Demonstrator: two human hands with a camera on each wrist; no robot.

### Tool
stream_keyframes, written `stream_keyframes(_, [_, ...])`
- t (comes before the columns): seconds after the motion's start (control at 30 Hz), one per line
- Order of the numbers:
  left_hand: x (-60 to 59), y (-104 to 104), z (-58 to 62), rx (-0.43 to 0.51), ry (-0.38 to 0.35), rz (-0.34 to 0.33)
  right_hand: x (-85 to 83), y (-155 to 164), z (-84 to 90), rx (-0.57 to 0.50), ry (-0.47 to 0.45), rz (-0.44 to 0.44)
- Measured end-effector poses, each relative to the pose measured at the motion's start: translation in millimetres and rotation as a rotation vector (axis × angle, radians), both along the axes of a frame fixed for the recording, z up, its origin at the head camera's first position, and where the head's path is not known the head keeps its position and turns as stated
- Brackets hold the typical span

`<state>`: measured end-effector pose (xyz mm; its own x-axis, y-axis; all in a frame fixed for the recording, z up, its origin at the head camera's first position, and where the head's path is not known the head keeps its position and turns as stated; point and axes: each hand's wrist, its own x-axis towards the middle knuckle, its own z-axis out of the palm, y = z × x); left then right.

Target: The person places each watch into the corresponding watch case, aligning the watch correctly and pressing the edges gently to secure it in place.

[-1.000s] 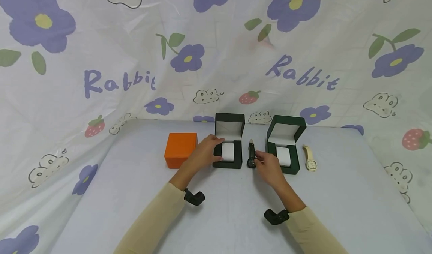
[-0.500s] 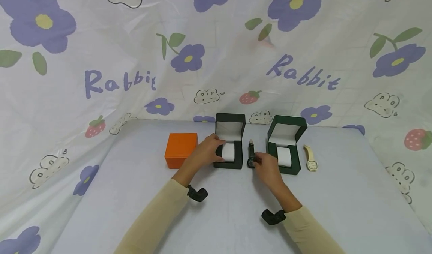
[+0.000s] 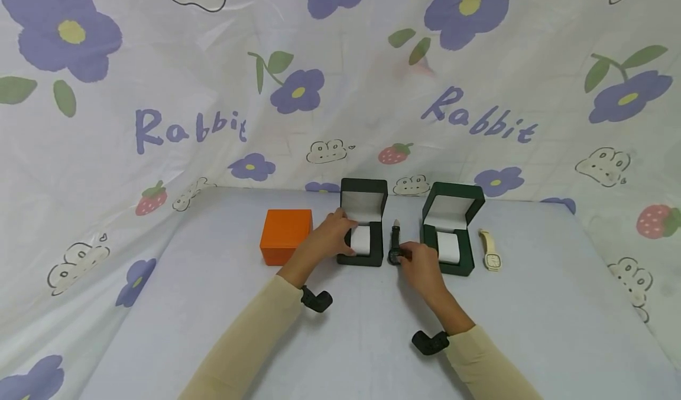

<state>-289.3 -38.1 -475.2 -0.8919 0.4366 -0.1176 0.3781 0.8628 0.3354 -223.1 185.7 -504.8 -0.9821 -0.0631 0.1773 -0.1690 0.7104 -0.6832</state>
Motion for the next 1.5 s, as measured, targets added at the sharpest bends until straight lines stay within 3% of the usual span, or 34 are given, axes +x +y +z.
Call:
stream_keyframes(0.73, [-0.8, 7.3, 8.3, -0.019, -0.043, 0.024, -2.9, 5.6, -1.5, -0.051, 0.057, 0.078])
stream_keyframes(1.27, [2.9, 11.3, 12.3, -0.023, -0.042, 0.033, 0.7, -0.2, 20.0, -0.220, 0.045, 0.061])
stream_keyframes(1.5, [-1.1, 9.9, 6.3, -0.021, -0.020, 0.019, 1.8, -1.5, 27.1, -0.303, -0.023, 0.055])
